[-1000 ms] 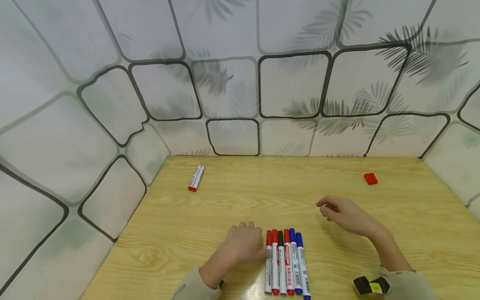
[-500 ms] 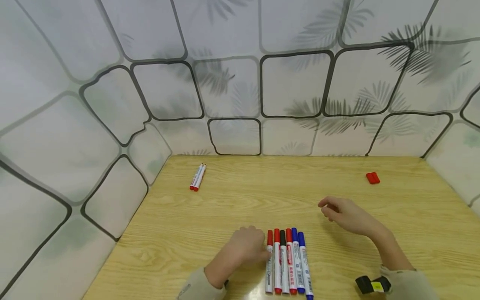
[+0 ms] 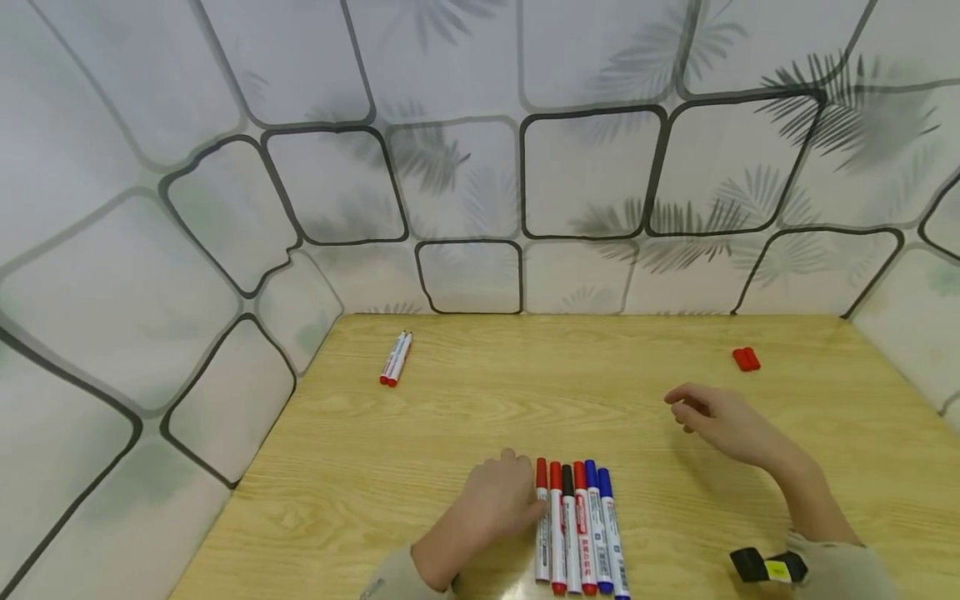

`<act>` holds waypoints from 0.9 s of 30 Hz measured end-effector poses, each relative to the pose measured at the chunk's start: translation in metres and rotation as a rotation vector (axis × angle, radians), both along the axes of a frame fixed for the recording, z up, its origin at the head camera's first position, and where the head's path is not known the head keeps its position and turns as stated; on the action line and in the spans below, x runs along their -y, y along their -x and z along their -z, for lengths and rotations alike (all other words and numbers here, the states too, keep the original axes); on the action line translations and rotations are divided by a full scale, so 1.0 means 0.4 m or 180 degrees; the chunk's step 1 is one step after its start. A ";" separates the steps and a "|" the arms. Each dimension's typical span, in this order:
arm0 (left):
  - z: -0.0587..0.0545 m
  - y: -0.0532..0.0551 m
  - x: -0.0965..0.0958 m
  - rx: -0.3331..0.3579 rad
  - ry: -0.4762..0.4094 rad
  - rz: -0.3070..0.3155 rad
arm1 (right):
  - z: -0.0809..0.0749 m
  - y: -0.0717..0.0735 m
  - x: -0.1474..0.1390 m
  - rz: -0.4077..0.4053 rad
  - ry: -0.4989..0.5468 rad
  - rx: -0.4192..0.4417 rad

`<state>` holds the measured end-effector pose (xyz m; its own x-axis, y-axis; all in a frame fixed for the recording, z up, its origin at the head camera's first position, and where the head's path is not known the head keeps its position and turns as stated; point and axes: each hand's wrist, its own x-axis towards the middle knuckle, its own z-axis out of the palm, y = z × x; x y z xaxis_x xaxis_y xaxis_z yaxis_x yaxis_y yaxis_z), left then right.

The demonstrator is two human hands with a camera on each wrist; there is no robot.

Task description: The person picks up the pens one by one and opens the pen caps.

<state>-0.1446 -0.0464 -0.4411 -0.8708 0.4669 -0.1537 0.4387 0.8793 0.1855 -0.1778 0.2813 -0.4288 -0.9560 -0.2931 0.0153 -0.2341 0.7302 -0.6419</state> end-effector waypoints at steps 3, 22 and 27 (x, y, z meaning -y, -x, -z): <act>0.001 -0.006 -0.003 -0.0032 0.0001 0.0055 | -0.004 -0.002 -0.008 0.0025 0.0040 -0.0010; -0.048 -0.025 0.021 0.0502 0.0531 0.0752 | -0.007 -0.002 -0.010 0.0036 0.0043 0.0029; -0.032 -0.020 0.026 0.0662 0.0411 0.0718 | -0.009 -0.002 -0.011 0.0022 0.0033 0.0062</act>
